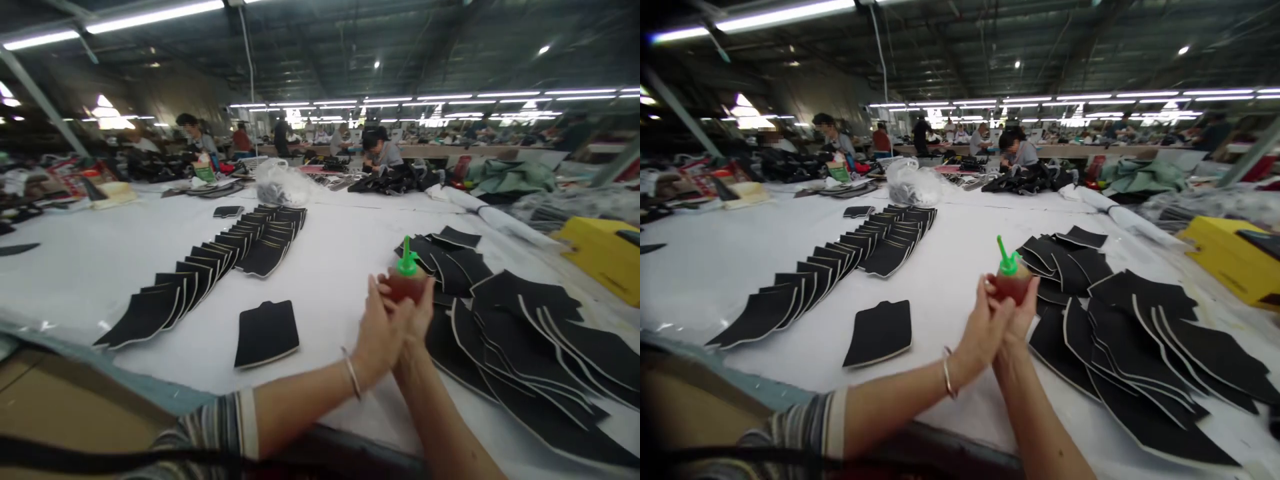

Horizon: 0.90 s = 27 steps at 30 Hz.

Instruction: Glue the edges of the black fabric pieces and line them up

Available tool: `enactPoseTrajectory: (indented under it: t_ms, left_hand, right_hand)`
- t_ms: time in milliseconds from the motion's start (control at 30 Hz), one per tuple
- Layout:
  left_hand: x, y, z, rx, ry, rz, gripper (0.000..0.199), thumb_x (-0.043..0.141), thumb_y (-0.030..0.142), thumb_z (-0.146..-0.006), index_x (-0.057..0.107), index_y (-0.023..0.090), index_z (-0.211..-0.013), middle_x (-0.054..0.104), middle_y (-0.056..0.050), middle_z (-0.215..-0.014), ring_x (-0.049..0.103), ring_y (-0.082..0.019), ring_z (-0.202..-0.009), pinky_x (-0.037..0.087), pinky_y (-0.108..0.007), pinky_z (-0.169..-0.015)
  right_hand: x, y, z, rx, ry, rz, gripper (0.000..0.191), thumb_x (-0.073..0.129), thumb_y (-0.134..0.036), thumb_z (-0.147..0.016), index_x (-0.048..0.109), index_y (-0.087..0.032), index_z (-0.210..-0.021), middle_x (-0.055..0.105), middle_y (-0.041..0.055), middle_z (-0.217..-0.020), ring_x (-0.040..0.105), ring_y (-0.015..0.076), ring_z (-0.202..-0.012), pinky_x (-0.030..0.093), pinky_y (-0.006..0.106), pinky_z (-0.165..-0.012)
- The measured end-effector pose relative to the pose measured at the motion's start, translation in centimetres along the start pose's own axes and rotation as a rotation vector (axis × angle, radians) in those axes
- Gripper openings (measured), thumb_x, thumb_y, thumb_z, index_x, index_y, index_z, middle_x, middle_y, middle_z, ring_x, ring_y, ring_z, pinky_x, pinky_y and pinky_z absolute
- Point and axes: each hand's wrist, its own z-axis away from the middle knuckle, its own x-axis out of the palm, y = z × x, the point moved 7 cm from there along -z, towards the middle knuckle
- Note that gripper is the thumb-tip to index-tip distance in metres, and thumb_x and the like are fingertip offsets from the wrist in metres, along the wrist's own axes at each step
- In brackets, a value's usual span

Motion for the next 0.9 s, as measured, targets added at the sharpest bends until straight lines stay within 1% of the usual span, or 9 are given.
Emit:
enactPoseTrajectory:
  t_ms: [67, 133, 233, 300, 433, 533, 633, 767, 900]
  left_hand:
    - [3.4, -1.9, 3.3, -0.055, -0.162, -0.050, 0.087, 0.055, 0.039, -0.089, 0.006, 0.012, -0.157, 0.055, -0.022, -0.136, 0.057, -0.028, -0.122, 0.042, -0.041, -0.105]
    - [5.5, -3.3, 7.1, -0.102, -0.483, -0.113, 0.095, 0.061, 0.034, -0.085, 0.002, 0.015, -0.157, 0.067, -0.019, -0.118, 0.067, -0.027, -0.104, 0.051, -0.040, -0.092]
    - [2.7, -3.3, 9.9, 0.008, -0.776, -0.319, 0.063, 0.056, 0.026, -0.087, 0.040, 0.021, -0.148, 0.073, -0.012, -0.103, 0.069, -0.024, -0.090, 0.053, -0.036, -0.084]
    - [-2.6, -2.6, 8.7, 0.110, -0.691, -0.566, 0.036, 0.048, 0.025, -0.092, 0.063, 0.022, -0.125, 0.070, -0.010, -0.108, 0.066, -0.023, -0.100, 0.050, -0.035, -0.092]
    - [-15.0, -2.9, 5.6, 0.038, -0.386, -1.162, 0.048, 0.061, 0.031, -0.087, 0.056, 0.019, -0.133, 0.059, -0.014, -0.126, 0.051, -0.031, -0.119, 0.044, -0.043, -0.101]
    - [-20.7, -4.9, 6.0, -0.097, -0.405, -1.342, 0.046, 0.058, 0.030, -0.088, 0.056, 0.016, -0.132, 0.058, -0.014, -0.122, 0.055, -0.029, -0.112, 0.046, -0.041, -0.097]
    - [-21.9, -6.0, 7.0, -0.074, -0.489, -1.367, 0.043, 0.052, 0.026, -0.089, 0.057, 0.014, -0.130, 0.057, -0.015, -0.118, 0.059, -0.026, -0.103, 0.048, -0.037, -0.092]
    - [-20.2, -6.1, 6.5, 0.007, -0.538, -1.478, 0.038, 0.048, 0.023, -0.088, 0.060, 0.012, -0.122, 0.058, -0.016, -0.108, 0.061, -0.028, -0.094, 0.051, -0.038, -0.081]
    - [-18.7, -6.0, 4.5, -0.042, -0.529, -1.565, 0.033, 0.046, 0.025, -0.088, 0.062, 0.011, -0.114, 0.059, -0.016, -0.098, 0.064, -0.030, -0.085, 0.051, -0.039, -0.074]
  right_hand:
    - [-0.3, -2.3, -0.4, -0.024, 0.021, -0.128, 0.065, 0.043, -0.076, -0.084, 0.061, -0.014, -0.093, 0.063, 0.0075, -0.076, 0.056, 0.0111, -0.051, 0.048, 0.018, -0.038]
    - [-0.4, -4.9, -1.0, -0.114, 0.020, -0.189, 0.061, 0.047, -0.075, -0.082, 0.059, -0.016, -0.093, 0.061, 0.0057, -0.078, 0.054, 0.0102, -0.051, 0.050, 0.019, -0.039]
    - [-0.6, -6.9, -1.4, -0.195, 0.022, -0.148, 0.056, 0.051, -0.073, -0.081, 0.057, -0.017, -0.090, 0.059, 0.0037, -0.074, 0.052, 0.0095, -0.049, 0.047, 0.018, -0.037]
    - [-0.6, -6.6, -1.3, -0.197, 0.044, -0.115, 0.059, 0.049, -0.074, -0.081, 0.058, -0.017, -0.088, 0.058, 0.0037, -0.072, 0.051, 0.0094, -0.047, 0.044, 0.017, -0.036]
    - [-0.3, -3.9, -0.9, -0.108, 0.107, -0.052, 0.064, 0.040, -0.076, -0.084, 0.060, -0.015, -0.087, 0.058, 0.0045, -0.070, 0.049, 0.0091, -0.047, 0.043, 0.016, -0.035]
    - [-0.2, -2.2, -0.7, -0.058, 0.154, 0.010, 0.066, 0.036, -0.076, -0.087, 0.060, -0.014, -0.085, 0.057, 0.0048, -0.069, 0.047, 0.0084, -0.046, 0.042, 0.016, -0.035]
    - [-0.3, -1.5, -0.8, -0.049, 0.167, 0.063, 0.068, 0.033, -0.076, -0.087, 0.060, -0.015, -0.085, 0.058, 0.0051, -0.070, 0.046, 0.0084, -0.046, 0.041, 0.016, -0.034]
    - [-0.8, -1.2, -1.2, -0.044, 0.157, 0.116, 0.069, 0.035, -0.079, -0.084, 0.062, -0.016, -0.086, 0.059, 0.0051, -0.070, 0.048, 0.0096, -0.046, 0.042, 0.017, -0.033]
    - [-1.0, -1.1, -1.3, -0.033, 0.158, 0.140, 0.068, 0.037, -0.079, -0.084, 0.062, -0.016, -0.085, 0.060, 0.0053, -0.068, 0.050, 0.0097, -0.045, 0.043, 0.017, -0.034]
